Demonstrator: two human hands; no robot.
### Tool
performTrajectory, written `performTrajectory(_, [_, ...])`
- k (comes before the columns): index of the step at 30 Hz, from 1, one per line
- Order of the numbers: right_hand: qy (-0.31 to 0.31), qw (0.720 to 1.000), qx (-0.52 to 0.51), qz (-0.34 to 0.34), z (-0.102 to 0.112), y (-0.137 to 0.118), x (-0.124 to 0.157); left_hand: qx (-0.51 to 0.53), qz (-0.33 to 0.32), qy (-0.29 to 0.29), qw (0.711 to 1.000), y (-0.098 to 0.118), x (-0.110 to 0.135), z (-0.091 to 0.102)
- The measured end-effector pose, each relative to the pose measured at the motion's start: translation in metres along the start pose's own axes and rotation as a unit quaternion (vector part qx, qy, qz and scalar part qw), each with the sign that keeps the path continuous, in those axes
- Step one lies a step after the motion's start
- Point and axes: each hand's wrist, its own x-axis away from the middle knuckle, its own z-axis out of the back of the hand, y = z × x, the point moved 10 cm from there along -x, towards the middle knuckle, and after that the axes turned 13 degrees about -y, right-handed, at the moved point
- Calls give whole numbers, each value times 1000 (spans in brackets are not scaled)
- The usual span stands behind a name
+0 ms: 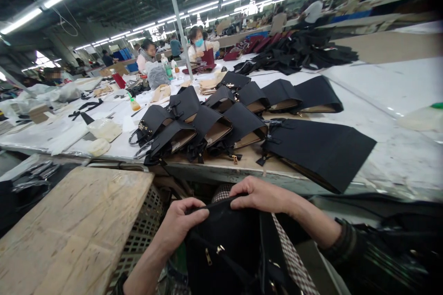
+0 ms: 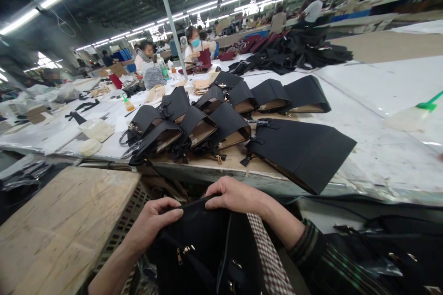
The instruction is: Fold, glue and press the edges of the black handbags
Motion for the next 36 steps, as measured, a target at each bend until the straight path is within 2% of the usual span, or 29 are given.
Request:
performTrajectory(3, [44,988,141,-56,5,9,-4,-133,-23,9,991,-1,-15,3])
performTrajectory(6, [50,982,168,-75,1,17,-13,-251,-36,60,966,-1,-13,7])
performTrajectory(11, [21,989,143,-36,-4,14,-18,-287,-76,95,950,7,4,1])
performTrajectory(16, [12,997,72,-12,-4,13,-17,-274,-98,108,951,12,5,-6])
performTrajectory(22, [20,996,88,-18,-7,12,-16,-303,-117,87,942,23,3,-15])
performTrajectory(29, [38,993,109,-15,-12,11,-12,-369,-78,40,925,29,-2,-19])
performTrajectory(33, [47,990,136,-12,-15,9,-12,-436,-78,10,896,29,-3,-23])
performTrajectory(36, [54,987,149,-13,-17,6,-11,-508,-96,-17,856,27,-4,-33])
